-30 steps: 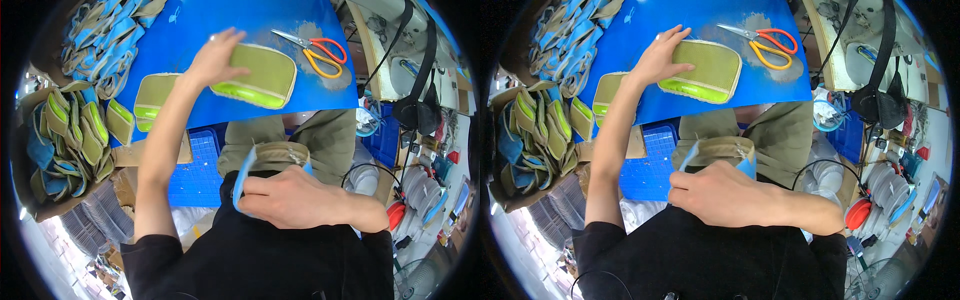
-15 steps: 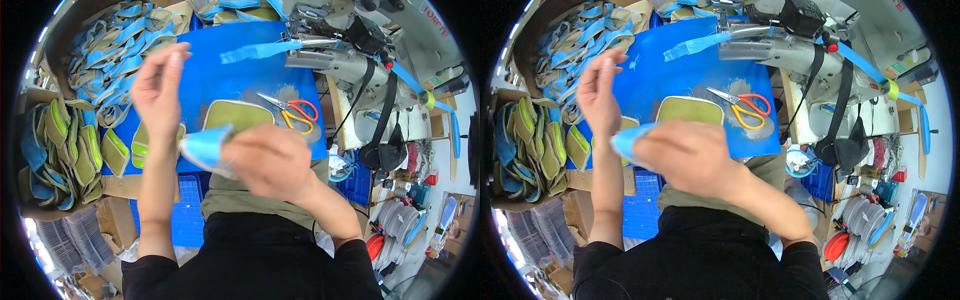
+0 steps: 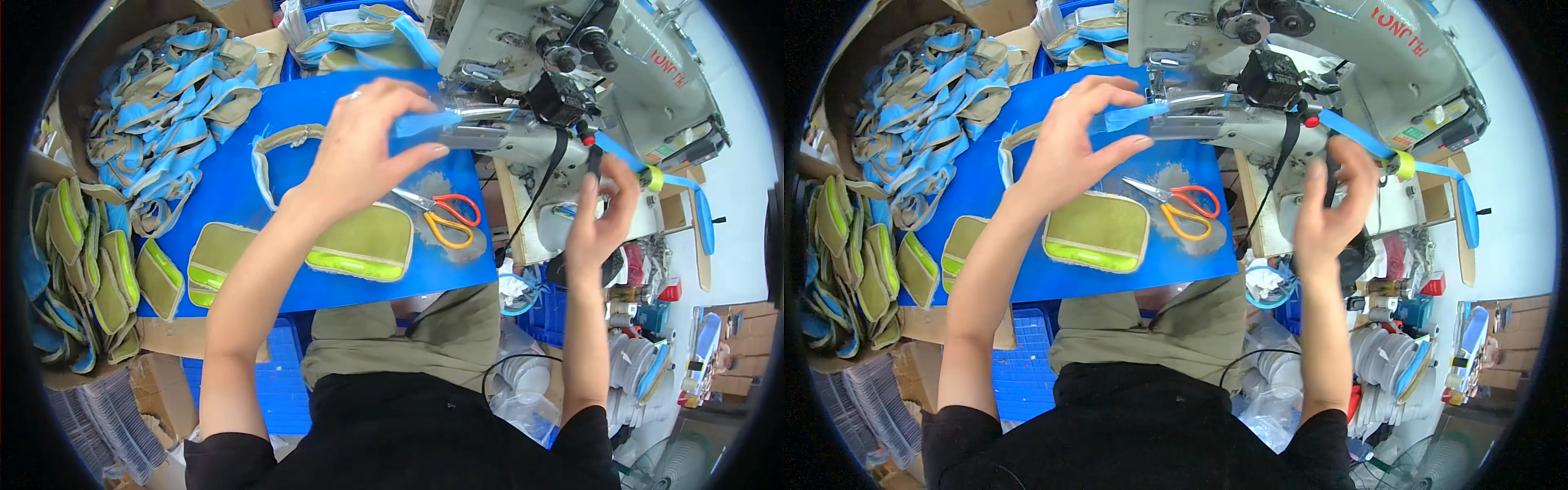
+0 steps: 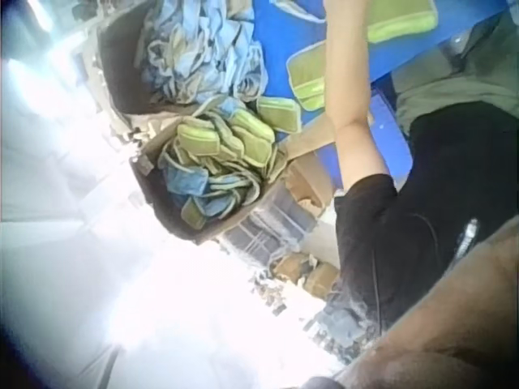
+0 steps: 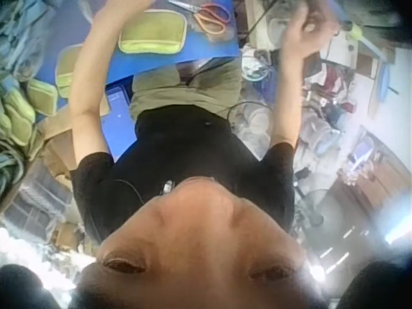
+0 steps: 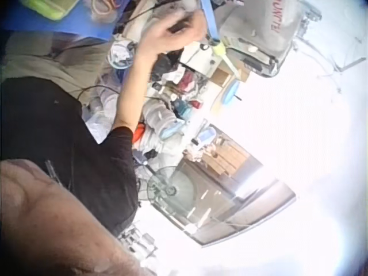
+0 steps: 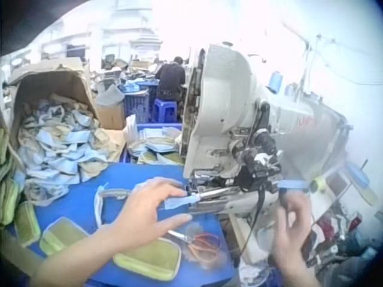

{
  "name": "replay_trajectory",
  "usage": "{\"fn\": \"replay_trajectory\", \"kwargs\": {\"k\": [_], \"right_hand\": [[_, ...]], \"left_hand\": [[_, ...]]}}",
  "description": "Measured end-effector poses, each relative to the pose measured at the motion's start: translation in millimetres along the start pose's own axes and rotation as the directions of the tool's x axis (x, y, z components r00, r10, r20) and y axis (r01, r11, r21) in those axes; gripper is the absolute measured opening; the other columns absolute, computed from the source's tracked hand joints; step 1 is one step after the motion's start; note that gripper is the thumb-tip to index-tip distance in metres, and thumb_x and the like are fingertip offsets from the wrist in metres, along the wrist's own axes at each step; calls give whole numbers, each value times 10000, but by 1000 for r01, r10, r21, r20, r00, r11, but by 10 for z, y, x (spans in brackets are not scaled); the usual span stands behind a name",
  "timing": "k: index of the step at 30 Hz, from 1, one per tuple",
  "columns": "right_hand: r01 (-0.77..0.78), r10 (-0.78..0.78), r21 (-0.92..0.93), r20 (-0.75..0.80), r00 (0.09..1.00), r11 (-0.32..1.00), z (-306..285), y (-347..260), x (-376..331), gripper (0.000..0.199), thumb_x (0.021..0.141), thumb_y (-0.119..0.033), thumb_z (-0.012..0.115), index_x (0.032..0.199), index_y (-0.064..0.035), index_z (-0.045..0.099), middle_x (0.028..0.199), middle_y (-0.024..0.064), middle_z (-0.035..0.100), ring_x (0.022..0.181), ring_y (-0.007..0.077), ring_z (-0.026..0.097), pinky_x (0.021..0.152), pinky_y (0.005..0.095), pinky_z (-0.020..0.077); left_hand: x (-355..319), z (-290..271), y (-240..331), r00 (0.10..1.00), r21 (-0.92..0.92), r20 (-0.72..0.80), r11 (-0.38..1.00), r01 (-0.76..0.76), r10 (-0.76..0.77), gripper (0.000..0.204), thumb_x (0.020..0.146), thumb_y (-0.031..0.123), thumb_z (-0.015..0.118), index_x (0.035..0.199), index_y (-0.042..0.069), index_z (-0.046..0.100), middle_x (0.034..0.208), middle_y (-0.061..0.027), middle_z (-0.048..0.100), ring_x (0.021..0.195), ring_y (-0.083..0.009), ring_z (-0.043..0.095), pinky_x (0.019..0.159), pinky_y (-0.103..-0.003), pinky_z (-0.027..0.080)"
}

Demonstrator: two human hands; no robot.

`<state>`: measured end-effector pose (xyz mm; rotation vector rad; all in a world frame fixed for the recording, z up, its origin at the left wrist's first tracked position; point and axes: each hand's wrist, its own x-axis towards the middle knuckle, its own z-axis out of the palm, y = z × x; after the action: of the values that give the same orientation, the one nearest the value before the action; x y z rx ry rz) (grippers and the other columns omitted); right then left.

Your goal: Assembling and trimming fabric/leather components for small bags at a sewing station.

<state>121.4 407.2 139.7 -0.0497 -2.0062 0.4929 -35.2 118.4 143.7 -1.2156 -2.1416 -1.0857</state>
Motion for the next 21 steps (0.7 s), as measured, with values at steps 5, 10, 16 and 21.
{"fn": "replay_trajectory", "kwargs": {"k": [5, 10, 16, 21], "right_hand": [[-117, 108, 60, 131, 986, 991, -169, 154, 252, 226, 937, -52, 717, 1160, -47, 682, 1023, 68, 673, 823, 121, 615, 690, 273, 497], [16, -63, 71, 732, 679, 997, 437, -159, -862, 483, 848, -33, 688, 1317, -16, 574, 1174, 192, 649, 1082, 363, 670, 881, 461, 570], [25, 194, -227, 881, 432, 974, 969, 56, -1183, 740, 805, -29, 683, 1494, 24, 419, 1196, 236, 651, 1138, 408, 645, 967, 461, 545], [-886, 172, -152, 981, -84, 437, 487, -128, -1009, 933, 782, 6, 680, 1617, 25, 265, 1027, 108, 691, 817, 166, 657, 725, 309, 535]], "left_hand": [[60, 80, -87, 970, -193, 149, 957, 218, -191, 230, 875, 169, 825, 983, 52, 659, 902, -36, 658, 871, -182, 619, 795, -336, 490], [-80, 46, -99, 924, -358, 171, 852, 382, -343, 197, 869, 122, 805, 954, 26, 656, 831, -55, 681, 681, -156, 582, 614, -295, 460], [-100, 92, 23, 971, -290, -41, 933, 213, -235, 178, 844, 105, 833, 986, 43, 746, 832, -31, 690, 622, -97, 530, 574, -261, 433], [-101, 67, -6, 962, -305, -50, 921, 241, -269, 124, 832, 87, 841, 943, 57, 796, 837, -24, 703, 590, -86, 474, 544, -253, 396]]}}
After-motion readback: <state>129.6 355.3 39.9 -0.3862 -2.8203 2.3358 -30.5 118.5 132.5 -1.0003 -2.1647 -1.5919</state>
